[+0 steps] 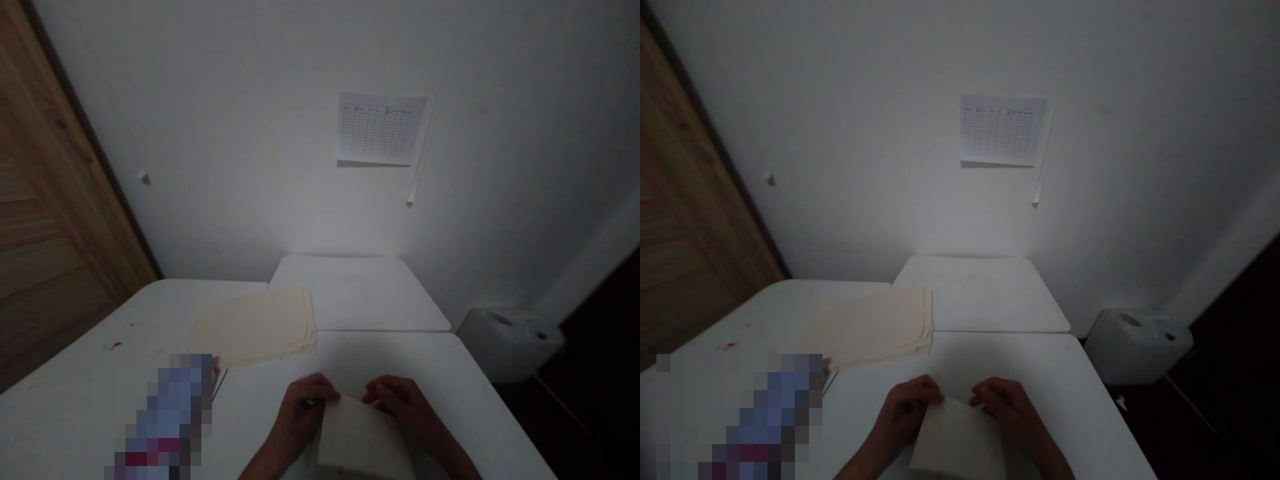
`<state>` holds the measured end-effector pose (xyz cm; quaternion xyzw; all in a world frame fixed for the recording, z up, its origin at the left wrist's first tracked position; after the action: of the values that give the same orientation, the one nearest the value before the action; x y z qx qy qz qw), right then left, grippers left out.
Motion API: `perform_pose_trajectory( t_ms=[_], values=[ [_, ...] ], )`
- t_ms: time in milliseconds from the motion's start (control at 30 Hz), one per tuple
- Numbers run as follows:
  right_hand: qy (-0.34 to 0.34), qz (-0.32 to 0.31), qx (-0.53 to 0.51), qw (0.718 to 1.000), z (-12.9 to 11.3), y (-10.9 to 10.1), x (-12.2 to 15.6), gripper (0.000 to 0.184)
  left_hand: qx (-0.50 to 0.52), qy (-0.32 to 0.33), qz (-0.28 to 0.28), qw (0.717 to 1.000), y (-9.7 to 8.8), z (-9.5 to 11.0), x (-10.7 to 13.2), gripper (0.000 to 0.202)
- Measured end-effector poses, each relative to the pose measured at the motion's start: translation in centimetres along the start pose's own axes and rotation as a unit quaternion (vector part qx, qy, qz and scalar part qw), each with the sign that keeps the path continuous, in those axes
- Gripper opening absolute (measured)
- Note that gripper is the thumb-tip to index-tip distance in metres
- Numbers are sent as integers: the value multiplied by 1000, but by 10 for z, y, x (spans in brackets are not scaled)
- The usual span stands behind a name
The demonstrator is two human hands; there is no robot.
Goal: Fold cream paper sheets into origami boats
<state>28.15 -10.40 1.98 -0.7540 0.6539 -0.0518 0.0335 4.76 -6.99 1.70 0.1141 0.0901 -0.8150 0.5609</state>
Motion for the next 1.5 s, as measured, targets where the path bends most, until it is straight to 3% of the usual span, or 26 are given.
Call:
perform_pose_trajectory(
  t_ms=[200,333,433,567,667,800,1167,1367,1500],
  values=[
    [36,-118,63,990,-3,16,-2,36,-48,4,2,999,4,3,1,24],
    [43,-127,52,990,3,18,-4,41,-95,-41,53,993,2,-5,3,27],
    [46,-129,9,990,9,18,-5,47,-60,-72,74,993,0,-11,4,38],
    [28,-36,-57,997,10,22,-10,58,-1,-133,113,985,1,-13,4,54],
    [11,25,-104,994,9,27,-15,62,-42,-169,137,975,5,-8,3,53],
    [-6,59,-123,991,9,33,-18,61,-72,-180,121,974,9,0,1,51],
    [-8,25,-81,996,12,31,-15,65,-78,-198,112,971,14,-1,5,55],
    [-3,80,-58,995,9,31,-15,57,-69,-221,79,970,19,-4,7,57],
    [-7,65,-81,995,8,32,-15,55,-72,-221,60,971,21,-2,9,56]
  ],
)
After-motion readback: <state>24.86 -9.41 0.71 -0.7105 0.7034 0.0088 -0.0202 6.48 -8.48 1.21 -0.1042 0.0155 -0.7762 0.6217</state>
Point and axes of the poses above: each hand's wrist, its own x-axis away from the middle knuckle, its own y-axis out of the palm, z = x × y, the point moved 1 cm from there along -x, towards the middle knuckle, and after that the axes turned 1 degree about z, right-handed, at the moved point
